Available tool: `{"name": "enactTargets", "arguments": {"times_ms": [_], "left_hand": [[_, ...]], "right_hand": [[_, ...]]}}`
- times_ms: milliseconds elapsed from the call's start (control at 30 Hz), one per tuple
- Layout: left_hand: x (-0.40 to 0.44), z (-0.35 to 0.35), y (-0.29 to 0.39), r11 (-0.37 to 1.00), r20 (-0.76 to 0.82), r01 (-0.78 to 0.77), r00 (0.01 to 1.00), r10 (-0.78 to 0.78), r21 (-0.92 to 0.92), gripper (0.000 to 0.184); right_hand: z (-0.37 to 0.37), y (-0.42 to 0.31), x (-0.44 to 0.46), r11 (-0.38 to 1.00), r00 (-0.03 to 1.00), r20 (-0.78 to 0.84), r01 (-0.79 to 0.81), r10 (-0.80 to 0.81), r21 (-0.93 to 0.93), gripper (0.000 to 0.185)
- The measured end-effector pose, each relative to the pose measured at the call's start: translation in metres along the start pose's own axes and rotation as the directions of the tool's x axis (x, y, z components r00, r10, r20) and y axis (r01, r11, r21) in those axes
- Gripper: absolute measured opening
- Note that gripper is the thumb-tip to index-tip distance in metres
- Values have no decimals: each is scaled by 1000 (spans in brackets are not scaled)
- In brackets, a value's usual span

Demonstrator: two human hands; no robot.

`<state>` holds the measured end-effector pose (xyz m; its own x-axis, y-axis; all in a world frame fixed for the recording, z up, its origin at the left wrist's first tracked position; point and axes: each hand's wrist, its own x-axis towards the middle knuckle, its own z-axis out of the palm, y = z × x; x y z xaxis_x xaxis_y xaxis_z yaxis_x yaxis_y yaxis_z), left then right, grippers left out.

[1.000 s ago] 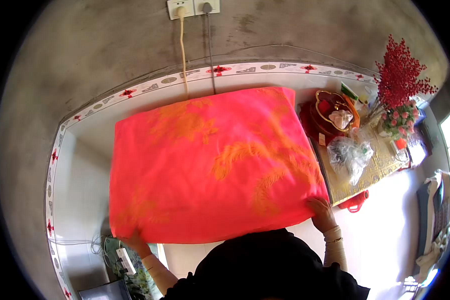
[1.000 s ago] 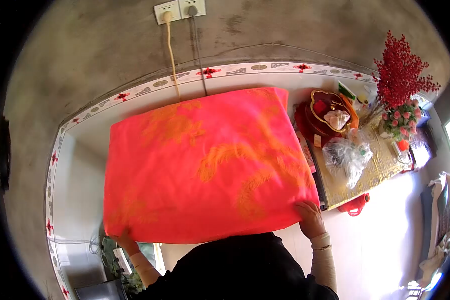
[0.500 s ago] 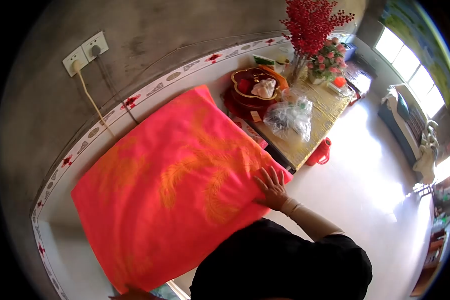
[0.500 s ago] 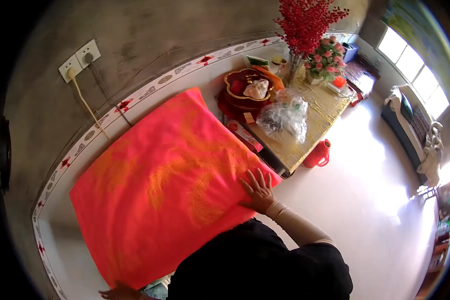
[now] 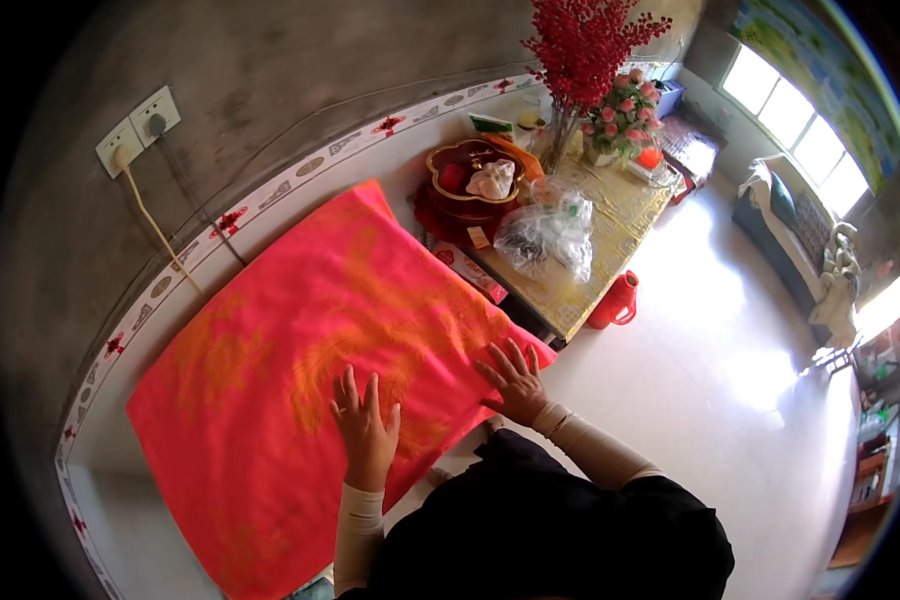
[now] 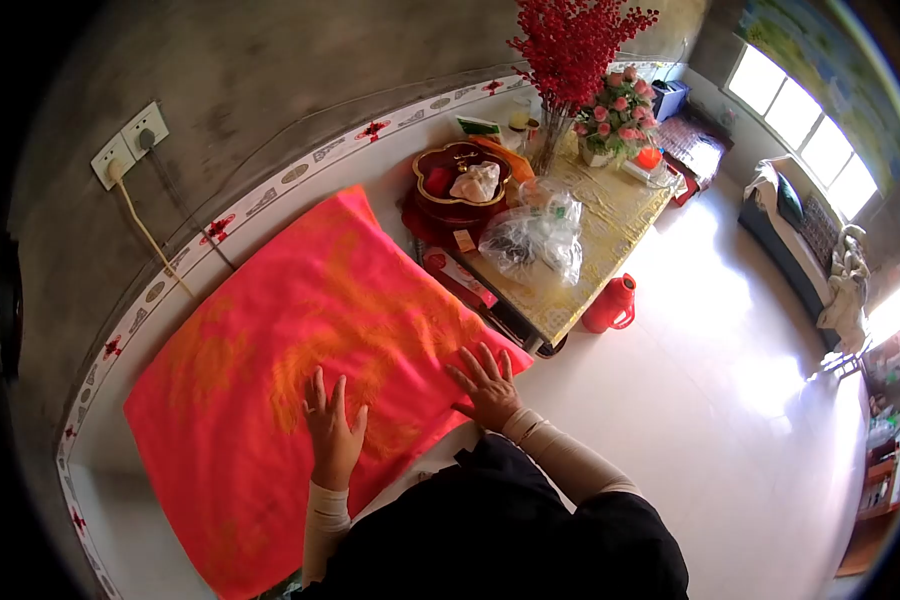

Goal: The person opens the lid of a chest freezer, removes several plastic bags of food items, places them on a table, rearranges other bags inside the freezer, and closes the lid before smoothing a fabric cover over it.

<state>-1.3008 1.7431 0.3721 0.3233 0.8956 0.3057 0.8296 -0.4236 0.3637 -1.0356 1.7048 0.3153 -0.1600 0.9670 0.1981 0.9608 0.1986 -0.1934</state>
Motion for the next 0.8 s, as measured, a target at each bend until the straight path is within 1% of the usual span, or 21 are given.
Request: {"name": "enactTargets", "arguments": {"times_ms": [33, 67, 133, 167, 233, 267, 300, 367, 400, 433, 467, 500, 533, 567, 600, 633, 667, 700, 767, 800], "left_hand": [[4, 12, -2, 999, 17, 41, 999, -41, 24, 54], [4, 25, -4, 999, 20, 36, 999, -37, 29, 54], [-6, 46, -10, 985, 21, 19, 1000, -23, 169, 50], [-7, 51, -14, 985, 30, 8, 999, -14, 175, 50], [-9, 60, -20, 998, -39, 9, 999, -6, 64, 47], [-8, 61, -18, 996, -51, 14, 999, -10, 90, 46], [-7, 64, -18, 996, -44, 10, 999, -6, 94, 46], [-6, 67, -18, 990, -10, 75, 997, -74, 121, 44], [-5, 66, -16, 988, 10, 85, 996, -87, 132, 44], [-4, 65, -12, 986, 23, 86, 996, -90, 143, 44], [-2, 63, -6, 983, 28, 107, 993, -112, 152, 44], [-1, 62, 1, 979, 28, 125, 991, -132, 161, 44], [-1, 63, 10, 973, 29, 182, 982, -188, 144, 44], [0, 61, 20, 971, 38, 177, 982, -185, 158, 44], [1, 59, 30, 954, 23, 207, 976, -217, 218, 46], [2, 60, 39, 931, 2, 239, 968, -249, 275, 47], [2, 60, 48, 923, -21, 244, 968, -250, 298, 48], [2, 59, 59, 919, -16, 242, 968, -250, 310, 48], [2, 61, 81, 883, 35, 389, 911, -411, 262, 54], [-5, 61, 83, 880, 34, 388, 910, -413, 274, 54]], "right_hand": [[0, 1, 0, 1000, 1000, -1, -4, 4, 5, 69], [2, 3, 0, 1000, 1000, 13, -7, 7, 11, 69], [3, 7, -1, 999, 999, 32, -2, 1, 38, 70], [2, 11, 1, 999, 999, 30, -14, 12, 46, 70], [-6, 22, -1, 983, 998, 36, 54, -61, 174, 69], [-18, 30, 3, 976, 996, 16, 80, -85, 204, 62], [-16, 47, 7, 975, 997, 16, 74, -79, 211, 62], [-15, 84, 17, 854, 977, -209, 75, 40, 515, 51], [-20, 103, 24, 899, 956, -288, 73, 60, 431, 45], [-17, 125, 28, 893, 957, -281, 67, 68, 445, 45], [-11, 146, 32, 827, 972, -178, -26, 151, 561, 44], [-5, 166, 36, 743, 973, -68, -121, 218, 658, 43], [-16, 177, 42, 589, 957, 104, -250, 271, 768, 42], [-13, 196, 47, 575, 955, 109, -255, 276, 777, 42], [-3, 217, 52, 743, 953, -93, -161, 288, 650, 42], [9, 241, 60, 877, 923, -290, -90, 251, 472, 42], [30, 271, 67, 853, 878, -263, -249, 399, 459, 48], [54, 303, 75, 801, 809, -237, -402, 537, 443, 54], [79, 361, 91, 746, 671, -328, -610, 665, 267, 70], [100, 384, 94, 743, 671, -321, -608, 669, 278, 70]]}}
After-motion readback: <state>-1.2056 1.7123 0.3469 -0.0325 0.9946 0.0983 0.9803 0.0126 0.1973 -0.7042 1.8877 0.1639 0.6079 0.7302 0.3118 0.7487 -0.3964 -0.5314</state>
